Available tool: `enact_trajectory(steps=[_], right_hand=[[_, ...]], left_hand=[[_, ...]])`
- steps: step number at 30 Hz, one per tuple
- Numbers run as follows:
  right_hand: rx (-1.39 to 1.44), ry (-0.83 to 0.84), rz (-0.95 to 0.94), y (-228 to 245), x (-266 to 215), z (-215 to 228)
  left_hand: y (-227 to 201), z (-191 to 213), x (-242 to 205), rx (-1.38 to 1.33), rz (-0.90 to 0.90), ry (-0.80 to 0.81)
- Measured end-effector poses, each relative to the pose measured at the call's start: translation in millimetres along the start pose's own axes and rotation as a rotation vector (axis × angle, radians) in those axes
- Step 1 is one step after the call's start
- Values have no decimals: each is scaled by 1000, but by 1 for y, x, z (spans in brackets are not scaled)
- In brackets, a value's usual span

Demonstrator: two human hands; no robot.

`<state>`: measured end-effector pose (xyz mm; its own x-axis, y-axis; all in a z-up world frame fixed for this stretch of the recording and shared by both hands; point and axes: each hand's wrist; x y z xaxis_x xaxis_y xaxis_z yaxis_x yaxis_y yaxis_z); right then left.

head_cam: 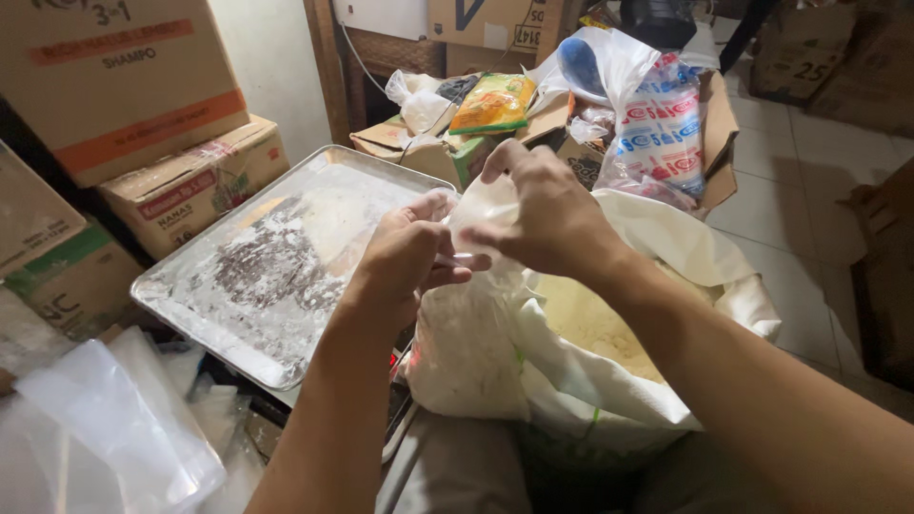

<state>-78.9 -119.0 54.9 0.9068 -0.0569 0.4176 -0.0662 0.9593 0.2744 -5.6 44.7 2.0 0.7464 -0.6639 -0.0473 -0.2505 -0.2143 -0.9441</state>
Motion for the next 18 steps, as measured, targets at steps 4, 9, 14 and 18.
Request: enact_trajectory(steps=[4,9,14,18], right_hand=[[509,137,-192,-13,0,8],[667,220,-49,-19,-1,19],[710,472,41,-23,-7,20],[726,239,-335,-37,-7,6]], left_hand=[[-1,5,-1,24,13,-63],[0,8,-8,62,4,-67],[0,11,-13,57,37,-55],[1,17,-19,28,7,-55]])
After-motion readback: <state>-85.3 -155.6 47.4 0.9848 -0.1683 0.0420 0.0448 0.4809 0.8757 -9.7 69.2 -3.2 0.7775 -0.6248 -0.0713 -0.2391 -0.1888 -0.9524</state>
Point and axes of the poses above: each hand's wrist, its own x-axis towards the middle knuckle, its own z-axis out of the back of the hand, y = z × x
